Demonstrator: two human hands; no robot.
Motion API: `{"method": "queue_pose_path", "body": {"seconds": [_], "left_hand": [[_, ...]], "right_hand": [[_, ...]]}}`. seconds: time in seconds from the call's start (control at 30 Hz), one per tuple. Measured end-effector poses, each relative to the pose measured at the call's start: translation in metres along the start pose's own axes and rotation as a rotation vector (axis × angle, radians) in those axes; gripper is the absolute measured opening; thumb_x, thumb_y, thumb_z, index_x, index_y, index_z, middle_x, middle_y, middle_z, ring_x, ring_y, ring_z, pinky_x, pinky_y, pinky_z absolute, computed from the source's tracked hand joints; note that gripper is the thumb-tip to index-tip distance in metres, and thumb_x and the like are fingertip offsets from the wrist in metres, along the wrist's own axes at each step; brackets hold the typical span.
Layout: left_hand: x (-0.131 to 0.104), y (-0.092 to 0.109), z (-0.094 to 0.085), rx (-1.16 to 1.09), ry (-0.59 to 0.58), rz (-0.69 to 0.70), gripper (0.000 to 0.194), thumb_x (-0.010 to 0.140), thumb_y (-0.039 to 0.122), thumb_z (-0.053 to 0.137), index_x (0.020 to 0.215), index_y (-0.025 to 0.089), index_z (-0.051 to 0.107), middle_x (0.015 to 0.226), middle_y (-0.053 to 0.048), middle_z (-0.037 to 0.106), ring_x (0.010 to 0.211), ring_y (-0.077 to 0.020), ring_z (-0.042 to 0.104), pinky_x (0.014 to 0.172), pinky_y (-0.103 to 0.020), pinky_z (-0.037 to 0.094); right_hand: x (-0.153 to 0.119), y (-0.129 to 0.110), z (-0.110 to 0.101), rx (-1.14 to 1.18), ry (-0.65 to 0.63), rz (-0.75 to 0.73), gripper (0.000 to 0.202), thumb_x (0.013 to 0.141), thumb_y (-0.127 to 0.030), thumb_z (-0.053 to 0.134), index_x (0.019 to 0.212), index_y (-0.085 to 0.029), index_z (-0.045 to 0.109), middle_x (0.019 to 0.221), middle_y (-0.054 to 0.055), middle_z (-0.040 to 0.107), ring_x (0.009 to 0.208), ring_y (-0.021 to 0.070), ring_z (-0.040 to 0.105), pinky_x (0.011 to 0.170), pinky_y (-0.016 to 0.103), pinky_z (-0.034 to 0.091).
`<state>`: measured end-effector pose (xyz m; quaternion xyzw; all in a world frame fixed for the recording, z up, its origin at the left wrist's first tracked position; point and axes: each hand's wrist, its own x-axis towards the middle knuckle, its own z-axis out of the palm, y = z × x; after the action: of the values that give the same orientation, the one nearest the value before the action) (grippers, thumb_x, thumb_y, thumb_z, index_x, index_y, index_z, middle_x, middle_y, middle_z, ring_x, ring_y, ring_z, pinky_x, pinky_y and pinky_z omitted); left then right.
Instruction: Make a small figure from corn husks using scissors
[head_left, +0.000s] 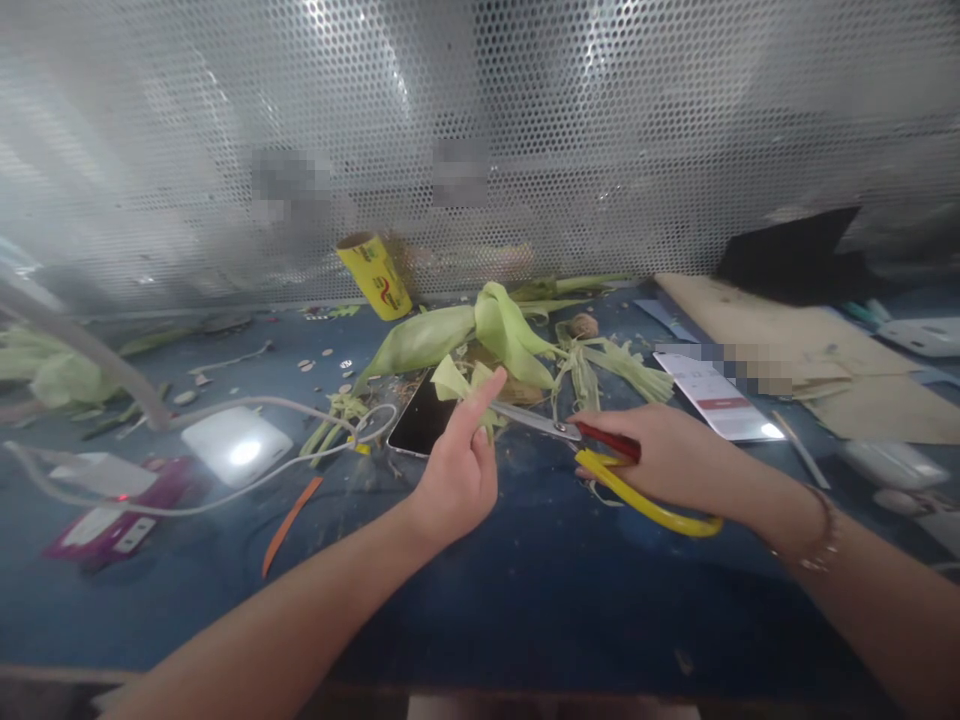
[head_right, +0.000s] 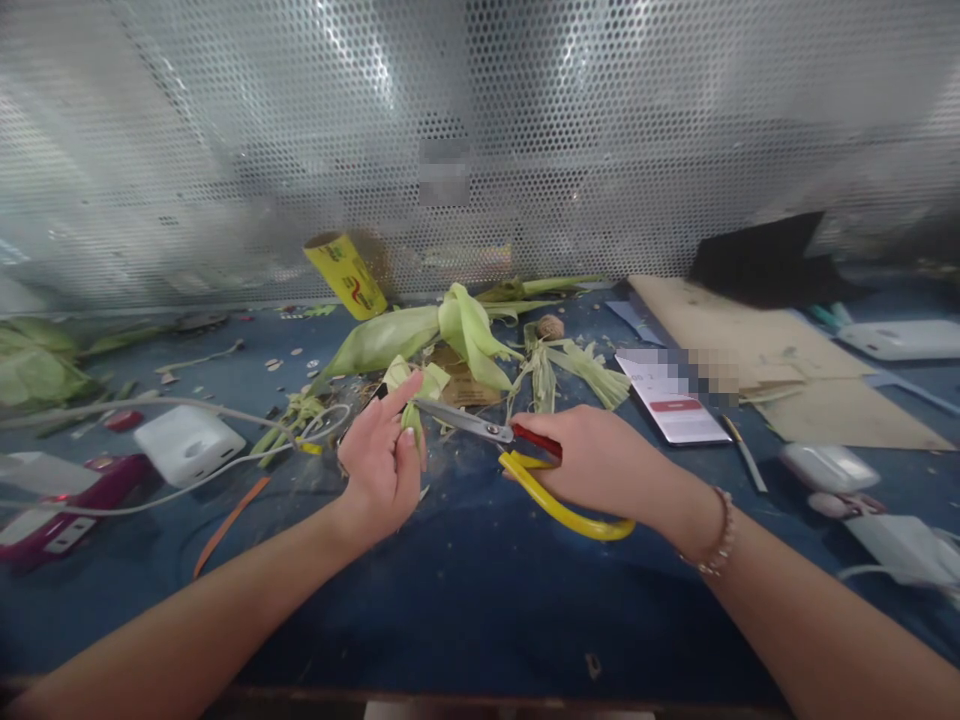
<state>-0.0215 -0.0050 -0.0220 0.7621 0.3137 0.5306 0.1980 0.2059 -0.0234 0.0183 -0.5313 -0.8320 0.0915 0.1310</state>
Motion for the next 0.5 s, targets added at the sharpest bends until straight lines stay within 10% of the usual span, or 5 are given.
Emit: {"method": "queue_pose_path", "body": {"seconds": [0.27, 0.5], "left_hand": [[0.0033, 0.002, -0.0039, 0.256, -0.04, 0.321, 0.061, 0.084, 0.0, 0.031, 0.139, 0.026, 0.026, 0.128, -0.009, 0.053, 0.116, -0.0181, 0.051, 0.094, -0.037, 0.047], [0.0045, 0.0087, -0.0046, 0.255, -0.042, 0.257, 0.058, 0.084, 0.001, 0.031, 0.138, 0.022, 0.029, 0.127, -0.011, 0.054, 0.117, -0.0193, 0.05, 0.096, -0.038, 0.045]], "right_hand": [[-0.0001, 0.0016, 0.0014, 0.0, 0.019, -0.033, 0.036, 0.077, -0.049, 0.053, 0.104, -0.028, 0.064, 0.07, -0.001, 0.07, 0.057, 0.0158, 0.062, 0.048, 0.023, 0.037], [0.0012, 0.0023, 0.0017, -0.012, 0.005, -0.021, 0.035, 0.078, -0.05, 0.052, 0.102, -0.028, 0.064, 0.072, 0.0, 0.07, 0.06, 0.0168, 0.063, 0.05, 0.023, 0.037]]}}
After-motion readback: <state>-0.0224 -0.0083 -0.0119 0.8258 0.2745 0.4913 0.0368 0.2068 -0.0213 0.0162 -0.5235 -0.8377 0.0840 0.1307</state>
